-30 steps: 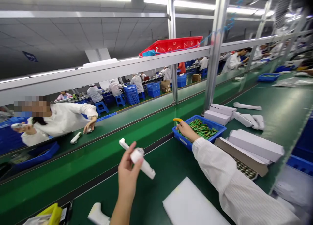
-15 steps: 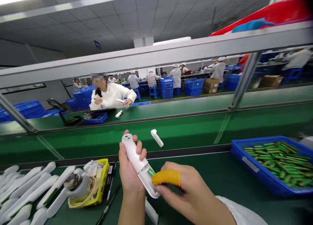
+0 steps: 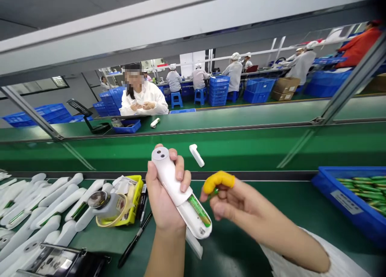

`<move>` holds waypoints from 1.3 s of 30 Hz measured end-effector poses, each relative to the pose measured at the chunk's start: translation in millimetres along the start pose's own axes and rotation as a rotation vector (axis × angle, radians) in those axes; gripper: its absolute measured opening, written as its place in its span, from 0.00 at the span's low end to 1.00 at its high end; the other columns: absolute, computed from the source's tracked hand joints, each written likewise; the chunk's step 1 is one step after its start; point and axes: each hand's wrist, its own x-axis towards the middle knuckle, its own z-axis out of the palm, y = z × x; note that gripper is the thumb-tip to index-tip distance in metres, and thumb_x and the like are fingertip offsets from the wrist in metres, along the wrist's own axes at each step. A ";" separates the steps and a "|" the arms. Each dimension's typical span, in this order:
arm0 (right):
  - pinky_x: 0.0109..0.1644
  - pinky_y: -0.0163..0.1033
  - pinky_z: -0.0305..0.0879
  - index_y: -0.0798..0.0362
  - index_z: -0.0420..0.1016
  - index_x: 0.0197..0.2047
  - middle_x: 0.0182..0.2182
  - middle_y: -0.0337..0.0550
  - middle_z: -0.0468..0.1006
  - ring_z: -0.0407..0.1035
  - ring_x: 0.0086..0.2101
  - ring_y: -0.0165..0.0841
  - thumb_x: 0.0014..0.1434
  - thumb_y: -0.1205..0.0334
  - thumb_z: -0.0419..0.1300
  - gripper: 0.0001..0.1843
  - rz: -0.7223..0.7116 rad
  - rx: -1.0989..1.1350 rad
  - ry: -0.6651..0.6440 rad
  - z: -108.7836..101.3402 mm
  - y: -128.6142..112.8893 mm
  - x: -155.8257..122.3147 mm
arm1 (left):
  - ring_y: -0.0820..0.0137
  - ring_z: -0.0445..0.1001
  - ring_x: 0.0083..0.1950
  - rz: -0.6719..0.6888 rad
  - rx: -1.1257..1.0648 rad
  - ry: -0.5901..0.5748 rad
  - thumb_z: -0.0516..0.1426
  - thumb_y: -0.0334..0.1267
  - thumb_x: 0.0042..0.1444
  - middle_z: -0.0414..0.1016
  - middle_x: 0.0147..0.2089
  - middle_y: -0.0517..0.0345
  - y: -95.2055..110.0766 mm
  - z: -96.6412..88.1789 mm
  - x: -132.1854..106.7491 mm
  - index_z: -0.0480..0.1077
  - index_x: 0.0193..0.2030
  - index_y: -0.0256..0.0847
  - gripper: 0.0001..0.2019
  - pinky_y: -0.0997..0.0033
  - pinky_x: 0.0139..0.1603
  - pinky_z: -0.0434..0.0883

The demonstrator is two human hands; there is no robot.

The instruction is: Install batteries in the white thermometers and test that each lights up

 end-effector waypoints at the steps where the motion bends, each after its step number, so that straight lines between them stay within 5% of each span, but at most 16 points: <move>1: 0.33 0.34 0.66 0.52 0.66 0.41 0.37 0.43 0.72 0.67 0.28 0.27 0.61 0.55 0.57 0.10 -0.006 0.021 0.045 -2.6 -3.2 -1.1 | 0.80 0.60 0.24 -0.006 0.005 0.023 0.49 0.41 0.62 0.64 0.33 0.58 -0.4 -0.9 1.3 0.68 0.43 0.41 0.10 0.88 0.18 0.64; 5: 0.24 0.32 0.64 0.52 0.66 0.39 0.29 0.40 0.75 0.65 0.19 0.24 0.62 0.59 0.56 0.06 -0.054 -0.025 0.258 -3.6 -7.9 -6.3 | 0.80 0.60 0.23 -0.036 0.047 0.081 0.47 0.40 0.63 0.65 0.33 0.58 -5.6 -1.7 3.1 0.68 0.42 0.41 0.11 0.86 0.18 0.63; 13: 0.25 0.29 0.61 0.50 0.69 0.34 0.23 0.33 0.69 0.62 0.23 0.25 0.57 0.63 0.63 0.05 -0.349 -0.403 0.441 18.2 12.7 -5.5 | 0.79 0.62 0.24 0.075 0.223 0.134 0.48 0.41 0.62 0.66 0.34 0.57 -21.0 8.9 -12.7 0.68 0.44 0.41 0.11 0.81 0.24 0.67; 19: 0.29 0.32 0.61 0.50 0.67 0.39 0.30 0.36 0.65 0.62 0.28 0.26 0.61 0.64 0.57 0.02 -0.474 -0.532 0.297 19.6 12.3 -0.3 | 0.79 0.62 0.25 0.176 0.236 0.287 0.45 0.42 0.63 0.65 0.35 0.57 -18.3 14.8 -18.0 0.66 0.44 0.41 0.12 0.81 0.23 0.66; 23: 0.44 0.35 0.66 0.53 0.65 0.50 0.43 0.44 0.69 0.66 0.41 0.31 0.63 0.60 0.55 0.12 -0.557 -0.573 0.263 32.5 16.3 -4.8 | 0.79 0.60 0.24 0.191 0.214 0.367 0.47 0.43 0.62 0.64 0.35 0.59 -6.9 14.2 -16.6 0.66 0.42 0.41 0.11 0.82 0.20 0.64; 29: 0.50 0.29 0.65 0.51 0.64 0.54 0.46 0.42 0.72 0.67 0.45 0.28 0.65 0.60 0.53 0.14 -0.530 -0.515 0.403 54.0 26.3 -10.3 | 0.79 0.60 0.23 0.342 0.236 0.224 0.46 0.41 0.63 0.65 0.33 0.59 0.4 13.1 -15.1 0.66 0.42 0.40 0.11 0.83 0.18 0.63; 33: 0.52 0.38 0.66 0.56 0.59 0.57 0.50 0.52 0.70 0.66 0.49 0.36 0.67 0.54 0.48 0.20 -0.608 -0.702 0.272 44.8 28.9 -1.7 | 0.80 0.66 0.27 0.330 0.364 0.352 0.51 0.42 0.62 0.68 0.36 0.60 -3.9 9.3 -11.4 0.66 0.48 0.44 0.10 0.83 0.27 0.69; 35: 0.47 0.41 0.69 0.58 0.59 0.57 0.46 0.54 0.73 0.69 0.45 0.39 0.67 0.53 0.47 0.21 -0.600 -0.814 0.317 34.9 28.5 2.4 | 0.78 0.70 0.32 0.211 0.381 0.281 0.51 0.46 0.62 0.71 0.38 0.59 -3.9 7.8 -9.3 0.65 0.52 0.45 0.14 0.81 0.34 0.71; 39: 0.29 0.34 0.66 0.54 0.64 0.51 0.26 0.39 0.73 0.69 0.27 0.31 0.68 0.58 0.45 0.13 -0.393 -0.630 0.457 16.4 20.0 0.5 | 0.67 0.74 0.46 -0.131 0.404 -0.108 0.48 0.49 0.63 0.72 0.52 0.49 -0.6 8.9 -8.5 0.64 0.55 0.42 0.19 0.70 0.44 0.74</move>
